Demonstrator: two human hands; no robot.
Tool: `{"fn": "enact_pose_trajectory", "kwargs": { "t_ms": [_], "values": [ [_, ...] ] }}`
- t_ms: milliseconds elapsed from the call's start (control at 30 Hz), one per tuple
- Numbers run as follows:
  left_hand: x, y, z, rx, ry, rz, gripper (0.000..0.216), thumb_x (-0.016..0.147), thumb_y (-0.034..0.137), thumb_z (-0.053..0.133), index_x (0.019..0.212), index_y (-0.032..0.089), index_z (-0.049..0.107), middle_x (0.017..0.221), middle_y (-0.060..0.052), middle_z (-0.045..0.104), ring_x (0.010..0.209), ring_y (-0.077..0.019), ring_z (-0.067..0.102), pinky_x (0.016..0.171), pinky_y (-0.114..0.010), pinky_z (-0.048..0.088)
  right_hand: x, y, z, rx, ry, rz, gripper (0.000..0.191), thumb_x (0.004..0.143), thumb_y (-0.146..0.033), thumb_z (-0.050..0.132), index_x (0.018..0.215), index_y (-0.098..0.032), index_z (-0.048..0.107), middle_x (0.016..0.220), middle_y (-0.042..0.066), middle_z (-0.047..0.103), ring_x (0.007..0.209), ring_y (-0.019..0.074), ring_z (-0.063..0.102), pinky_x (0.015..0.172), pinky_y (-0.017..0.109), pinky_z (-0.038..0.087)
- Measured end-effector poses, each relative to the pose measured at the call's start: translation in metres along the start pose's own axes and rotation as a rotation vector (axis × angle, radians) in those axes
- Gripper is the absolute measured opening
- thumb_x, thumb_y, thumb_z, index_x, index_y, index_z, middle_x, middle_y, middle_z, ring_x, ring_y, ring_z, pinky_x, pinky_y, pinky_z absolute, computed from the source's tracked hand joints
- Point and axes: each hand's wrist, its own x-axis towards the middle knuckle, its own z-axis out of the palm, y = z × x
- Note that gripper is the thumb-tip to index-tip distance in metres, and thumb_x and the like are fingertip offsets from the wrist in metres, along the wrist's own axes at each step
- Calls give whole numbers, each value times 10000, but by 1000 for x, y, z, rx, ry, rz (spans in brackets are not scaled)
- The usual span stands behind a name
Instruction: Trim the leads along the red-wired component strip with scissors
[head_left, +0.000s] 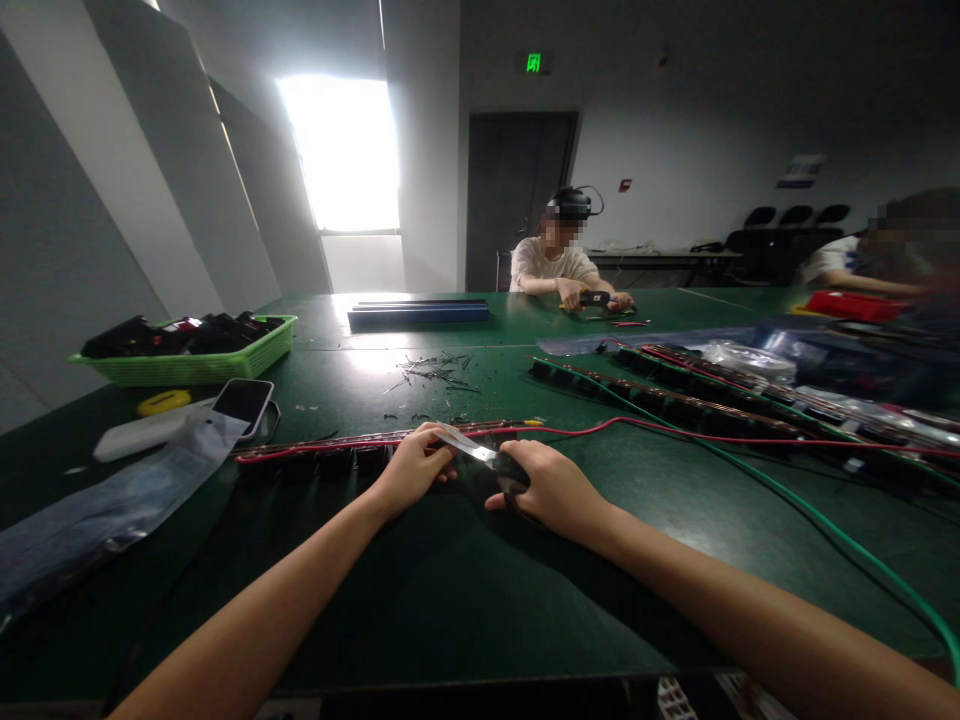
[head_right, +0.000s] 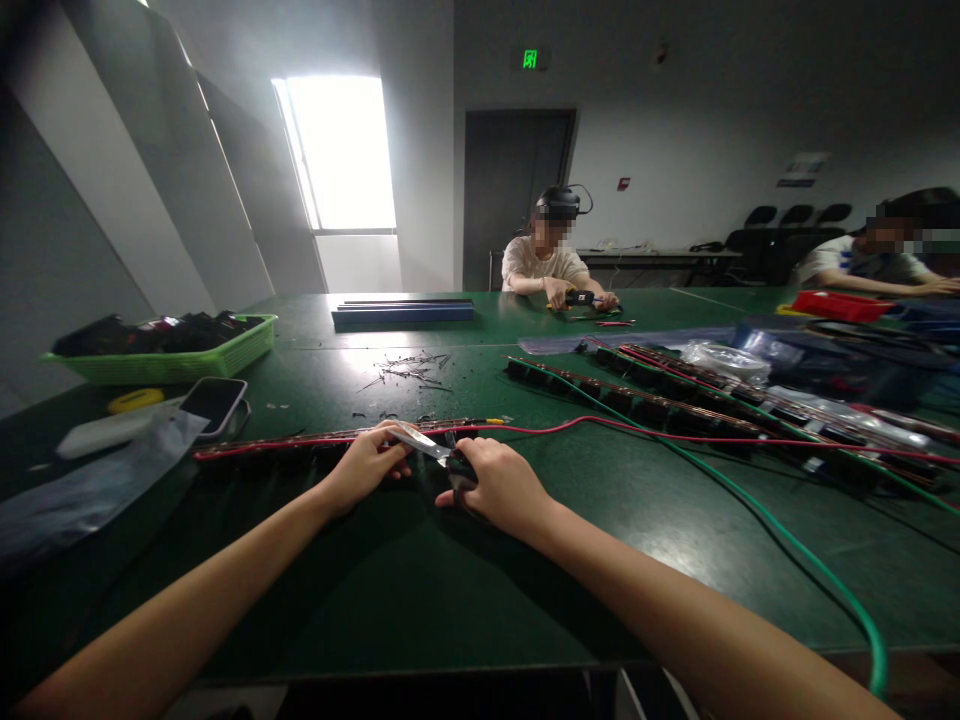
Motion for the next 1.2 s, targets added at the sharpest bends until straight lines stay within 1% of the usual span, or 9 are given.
{"fn": "enact_pose_trajectory", "kwargs": {
  "t_ms": [133,300,433,567,767,867,967,1067,1200],
  "values": [
    [0,-2,0,-1,-5,7,219,846,306,563,955,145,661,1072,-70,568,598,-78,619,492,-198,502,0,0,0,-1,4,5,619,624,-550,787,1074,-161,613,1060,119,663,978,275,618,843,364,474],
    [1,-2,0,-3,11,-17,234,836,330,585,981,153,637,948,-46,596,583,-85,614,476,-193,499,0,-1,-1,10,14,13,606,623,-543,790,1063,-168,606,1037,103,663,944,257,618,819,347,472],
    [2,-4,0,-1,40,-15,243,825,360,598,913,139,646,1040,-63,562,578,-70,615,464,-189,506,0,-1,-2,-14,8,20,588,621,-562,784,1022,-172,603,996,96,658,916,251,613,790,333,464],
    [2,-3,0,-15,45,-12,256,819,376,605,899,136,646,1002,-52,553,574,-59,607,456,-169,501,-1,-3,-2,-42,9,17,570,631,-588,765,988,-178,595,968,95,653,895,250,611,773,325,451],
    [1,0,1,-24,70,-40,276,804,401,625,888,138,636,1050,-75,580,576,-69,624,456,-178,506,-1,-3,-6,15,4,122,475,696,-604,702,947,-218,584,842,37,666,741,216,623,620,273,406],
    [0,2,1,-26,71,-51,282,808,403,622,904,138,632,1084,-91,591,575,-75,634,456,-184,506,0,1,-8,80,30,156,412,742,-566,671,952,-221,588,810,24,664,693,196,612,591,259,392],
    [0,3,2,-18,71,-65,277,821,389,606,937,139,626,1031,-84,613,567,-78,634,448,-177,496,1,4,-8,105,53,158,355,783,-502,648,983,-214,593,829,31,671,699,194,613,596,259,399],
    [0,4,2,-19,69,-76,279,827,384,597,957,139,622,998,-79,627,566,-79,631,443,-169,484,1,6,-7,120,46,140,314,808,-442,630,1015,-209,596,866,42,677,736,200,622,622,264,420],
    [-1,4,2,-21,72,-76,276,818,384,610,931,132,621,1031,-89,627,554,-74,624,437,-172,478,0,6,-5,150,31,95,294,819,-341,611,1081,-209,600,977,59,678,828,207,632,701,282,452]
  ]
}}
